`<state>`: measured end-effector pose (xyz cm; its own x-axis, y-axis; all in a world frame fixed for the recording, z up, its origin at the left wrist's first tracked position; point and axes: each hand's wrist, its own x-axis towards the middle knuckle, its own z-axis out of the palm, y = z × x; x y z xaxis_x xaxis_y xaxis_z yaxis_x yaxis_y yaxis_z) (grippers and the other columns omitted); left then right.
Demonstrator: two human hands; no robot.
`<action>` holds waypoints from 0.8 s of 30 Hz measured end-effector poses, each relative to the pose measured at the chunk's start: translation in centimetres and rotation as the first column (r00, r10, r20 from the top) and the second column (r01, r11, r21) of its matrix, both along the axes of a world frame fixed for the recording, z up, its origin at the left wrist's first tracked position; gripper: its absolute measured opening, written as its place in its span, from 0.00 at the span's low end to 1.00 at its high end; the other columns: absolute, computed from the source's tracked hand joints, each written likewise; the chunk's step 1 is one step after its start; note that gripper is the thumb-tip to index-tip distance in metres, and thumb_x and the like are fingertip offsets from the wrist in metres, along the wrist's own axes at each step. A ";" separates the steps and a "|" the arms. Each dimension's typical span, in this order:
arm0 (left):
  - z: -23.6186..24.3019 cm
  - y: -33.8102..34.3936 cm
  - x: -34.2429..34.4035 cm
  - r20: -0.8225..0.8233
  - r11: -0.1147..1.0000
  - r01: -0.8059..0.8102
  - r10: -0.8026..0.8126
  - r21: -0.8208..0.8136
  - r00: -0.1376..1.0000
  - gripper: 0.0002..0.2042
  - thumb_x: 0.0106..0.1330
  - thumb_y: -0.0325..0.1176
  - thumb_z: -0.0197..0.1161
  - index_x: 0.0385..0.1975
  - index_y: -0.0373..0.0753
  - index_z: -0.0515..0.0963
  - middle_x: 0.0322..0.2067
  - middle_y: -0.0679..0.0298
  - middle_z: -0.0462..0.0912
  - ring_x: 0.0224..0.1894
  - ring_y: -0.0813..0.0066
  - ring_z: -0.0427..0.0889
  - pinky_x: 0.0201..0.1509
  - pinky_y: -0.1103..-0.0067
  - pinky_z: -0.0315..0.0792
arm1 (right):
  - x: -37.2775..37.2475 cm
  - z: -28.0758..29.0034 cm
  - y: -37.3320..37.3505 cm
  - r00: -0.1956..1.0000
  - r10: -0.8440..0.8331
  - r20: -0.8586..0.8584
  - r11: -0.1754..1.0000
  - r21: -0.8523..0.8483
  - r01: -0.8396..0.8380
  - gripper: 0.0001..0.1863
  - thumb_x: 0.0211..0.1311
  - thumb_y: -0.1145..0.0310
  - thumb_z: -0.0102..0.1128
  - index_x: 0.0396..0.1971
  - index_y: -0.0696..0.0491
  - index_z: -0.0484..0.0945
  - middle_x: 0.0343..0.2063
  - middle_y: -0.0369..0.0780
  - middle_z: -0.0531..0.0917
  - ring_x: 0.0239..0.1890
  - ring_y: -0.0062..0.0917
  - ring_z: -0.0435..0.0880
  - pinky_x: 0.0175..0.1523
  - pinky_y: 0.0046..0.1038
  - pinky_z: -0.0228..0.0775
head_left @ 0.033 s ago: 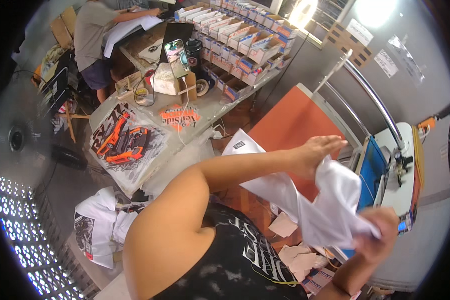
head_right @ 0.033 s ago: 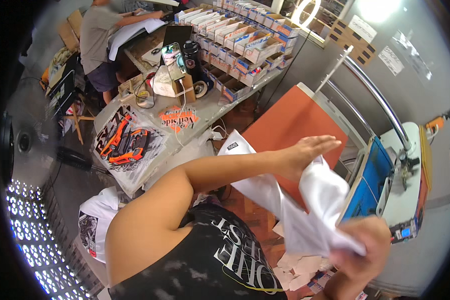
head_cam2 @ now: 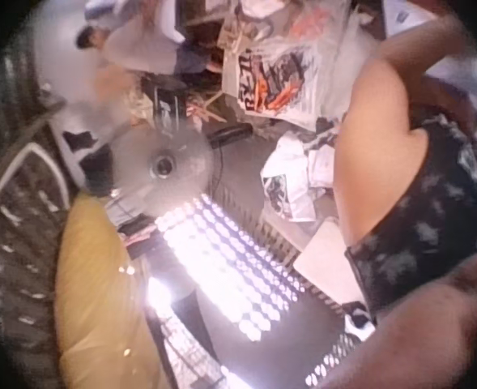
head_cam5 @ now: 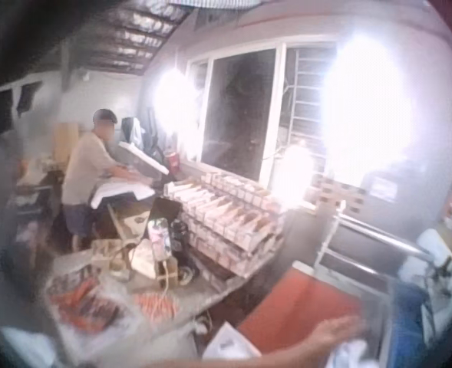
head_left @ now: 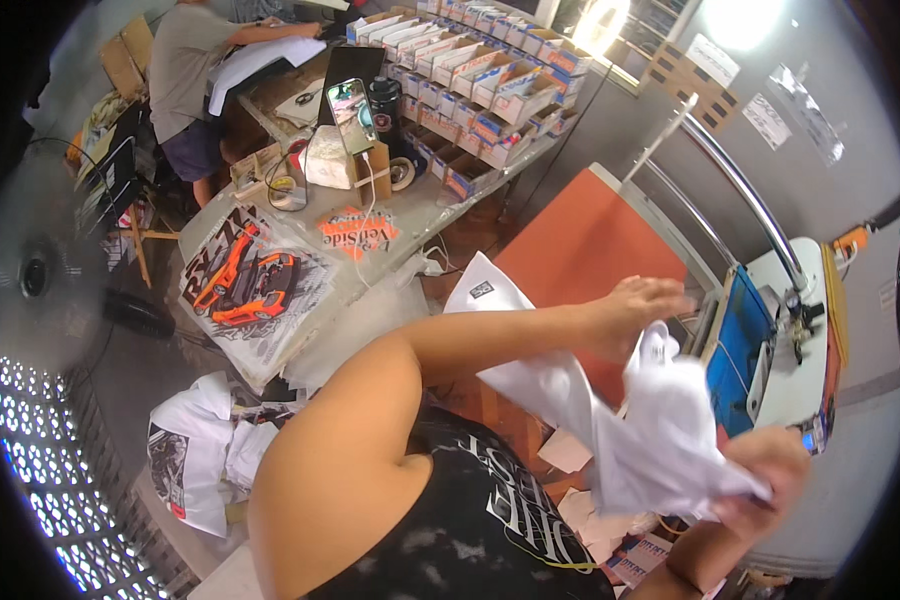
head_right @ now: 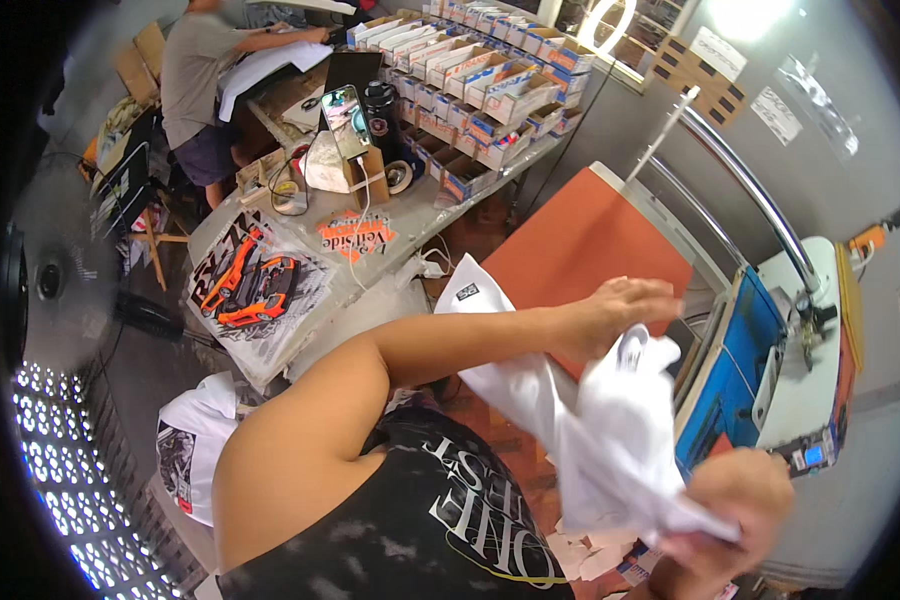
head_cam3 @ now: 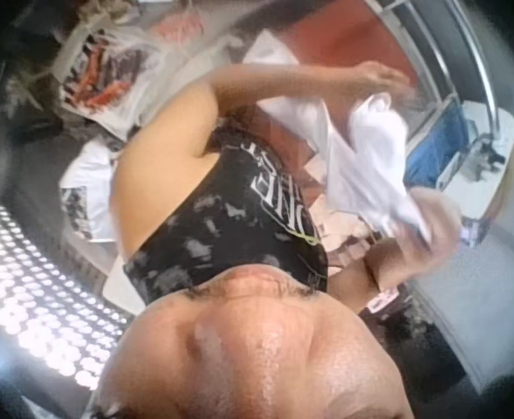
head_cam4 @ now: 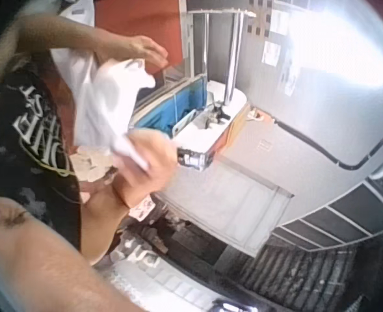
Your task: The person aligns a white t-shirt on a heat press, places a transfer sheet with a car graphic onto the shirt, and operates the press. They then remove the finished shirt and prepare the next one by aligning it on the press.
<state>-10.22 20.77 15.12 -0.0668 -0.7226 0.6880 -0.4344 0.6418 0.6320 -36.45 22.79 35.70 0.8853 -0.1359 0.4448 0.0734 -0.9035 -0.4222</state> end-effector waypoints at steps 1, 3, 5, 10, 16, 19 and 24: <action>-0.6 0.4 -1.4 0.113 0.999 0.047 -0.049 0.020 0.992 0.24 0.55 0.34 0.75 0.53 0.41 0.80 0.59 0.52 0.78 0.68 0.50 0.70 0.73 0.49 0.55 | -2.9 0.8 0.6 0.995 0.097 0.017 0.986 0.133 -0.099 0.21 0.53 0.54 0.71 0.33 0.60 0.83 0.22 0.38 0.82 0.25 0.26 0.80 0.36 0.28 0.70; -1.2 1.4 -2.3 0.214 0.956 0.132 -0.191 0.260 0.958 0.18 0.56 0.30 0.73 0.48 0.37 0.82 0.48 0.53 0.85 0.59 0.53 0.81 0.68 0.55 0.67 | -9.1 1.3 1.6 0.949 -0.186 0.255 0.970 0.201 0.136 0.20 0.60 0.55 0.70 0.37 0.61 0.82 0.26 0.39 0.82 0.28 0.24 0.79 0.38 0.27 0.70; -1.5 4.4 -1.8 -0.233 0.903 0.079 0.024 0.422 0.972 0.13 0.56 0.23 0.71 0.42 0.35 0.84 0.38 0.58 0.87 0.47 0.63 0.87 0.58 0.67 0.76 | -15.8 0.1 3.1 0.592 -0.603 0.535 0.792 0.316 0.522 0.22 0.63 0.54 0.68 0.40 0.61 0.81 0.33 0.41 0.83 0.35 0.22 0.79 0.44 0.26 0.70; 2.1 12.5 4.0 -0.345 0.977 -0.017 0.092 0.214 0.934 0.12 0.59 0.19 0.70 0.43 0.32 0.83 0.40 0.62 0.87 0.42 0.77 0.85 0.46 0.78 0.78 | -27.8 -7.9 1.9 0.243 -0.950 0.196 0.291 0.270 0.918 0.15 0.68 0.63 0.67 0.41 0.60 0.80 0.37 0.38 0.81 0.40 0.23 0.77 0.50 0.26 0.68; 6.5 18.1 6.6 -0.076 0.933 -0.108 0.142 0.343 0.987 0.10 0.57 0.22 0.76 0.38 0.34 0.83 0.34 0.63 0.86 0.37 0.78 0.83 0.41 0.79 0.76 | -27.0 -17.0 5.6 0.359 -0.929 0.092 0.369 0.324 0.871 0.09 0.63 0.70 0.70 0.35 0.59 0.83 0.29 0.36 0.83 0.27 0.22 0.77 0.37 0.26 0.70; 6.0 17.9 7.7 -0.149 0.908 -0.145 0.219 0.394 0.964 0.11 0.54 0.22 0.78 0.32 0.36 0.81 0.32 0.67 0.83 0.34 0.78 0.80 0.38 0.80 0.74 | -22.2 -18.3 8.2 0.286 -0.956 -0.066 0.221 0.477 0.851 0.04 0.63 0.77 0.68 0.36 0.60 0.83 0.29 0.36 0.83 0.27 0.20 0.78 0.37 0.24 0.72; 3.4 18.2 11.6 -0.270 0.922 -0.109 0.220 0.372 0.937 0.10 0.54 0.21 0.76 0.29 0.37 0.79 0.30 0.72 0.82 0.33 0.85 0.77 0.37 0.82 0.73 | -16.2 -19.5 8.8 0.427 -0.885 -0.188 0.245 0.592 0.768 0.06 0.62 0.79 0.68 0.38 0.63 0.82 0.33 0.38 0.84 0.35 0.20 0.81 0.45 0.23 0.73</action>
